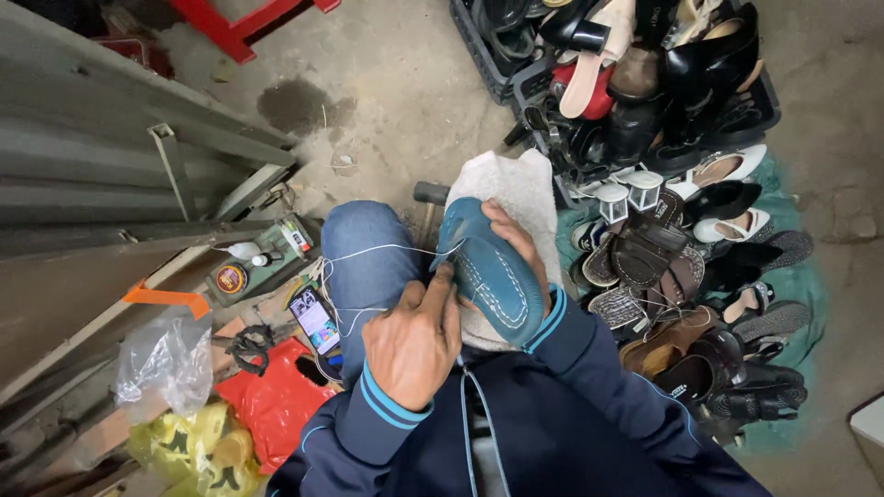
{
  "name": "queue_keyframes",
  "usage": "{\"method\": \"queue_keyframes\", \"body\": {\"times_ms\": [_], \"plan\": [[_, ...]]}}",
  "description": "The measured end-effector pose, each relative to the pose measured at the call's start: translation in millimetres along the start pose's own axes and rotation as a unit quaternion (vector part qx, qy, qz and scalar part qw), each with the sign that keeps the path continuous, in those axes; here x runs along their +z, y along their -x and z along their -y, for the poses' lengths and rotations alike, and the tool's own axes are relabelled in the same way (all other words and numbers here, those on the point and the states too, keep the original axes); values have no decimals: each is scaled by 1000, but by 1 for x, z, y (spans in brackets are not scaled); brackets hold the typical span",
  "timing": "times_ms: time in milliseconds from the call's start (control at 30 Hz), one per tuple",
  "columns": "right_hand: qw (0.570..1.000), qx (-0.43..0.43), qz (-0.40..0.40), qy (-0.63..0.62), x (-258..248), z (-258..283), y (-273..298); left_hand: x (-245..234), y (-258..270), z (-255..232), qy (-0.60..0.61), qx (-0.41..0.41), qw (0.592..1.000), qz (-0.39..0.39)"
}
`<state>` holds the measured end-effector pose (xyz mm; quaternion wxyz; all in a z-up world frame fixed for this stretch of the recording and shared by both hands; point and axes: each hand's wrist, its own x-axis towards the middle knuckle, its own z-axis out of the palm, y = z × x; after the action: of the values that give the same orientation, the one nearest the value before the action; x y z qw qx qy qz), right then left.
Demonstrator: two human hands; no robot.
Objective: The person sits on the ground and sews a blue slipper using a needle and white thread. They repeatedly pull the thread through the shoe's upper, tighten the stitches, and adjust the shoe's position on their lap.
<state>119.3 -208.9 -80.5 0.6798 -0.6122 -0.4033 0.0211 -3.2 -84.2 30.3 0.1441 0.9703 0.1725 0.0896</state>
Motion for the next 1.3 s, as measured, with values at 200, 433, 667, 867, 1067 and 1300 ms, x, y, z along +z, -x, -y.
{"method": "queue_keyframes", "body": {"times_ms": [200, 433, 667, 867, 1067, 1300], "plan": [[997, 1, -36, 67, 4, -3, -1, 0, -9, -10, -10, -34, 999, -12], [995, 4, -42, 93, 4, -10, 2, -2, -14, -12, -6, -29, 1000, -2], [994, 5, -32, 108, 1, -16, 6, 3, -13, -11, -17, -24, 999, -24], [995, 7, -50, 83, 9, -8, 0, 6, -10, -12, 27, -21, 999, -27], [996, 7, -70, 52, 11, -15, 6, 7, -8, -9, 26, -22, 999, -35], [991, 20, -54, 121, 11, -10, 4, 15, -9, -9, 28, -12, 998, -48]]}}
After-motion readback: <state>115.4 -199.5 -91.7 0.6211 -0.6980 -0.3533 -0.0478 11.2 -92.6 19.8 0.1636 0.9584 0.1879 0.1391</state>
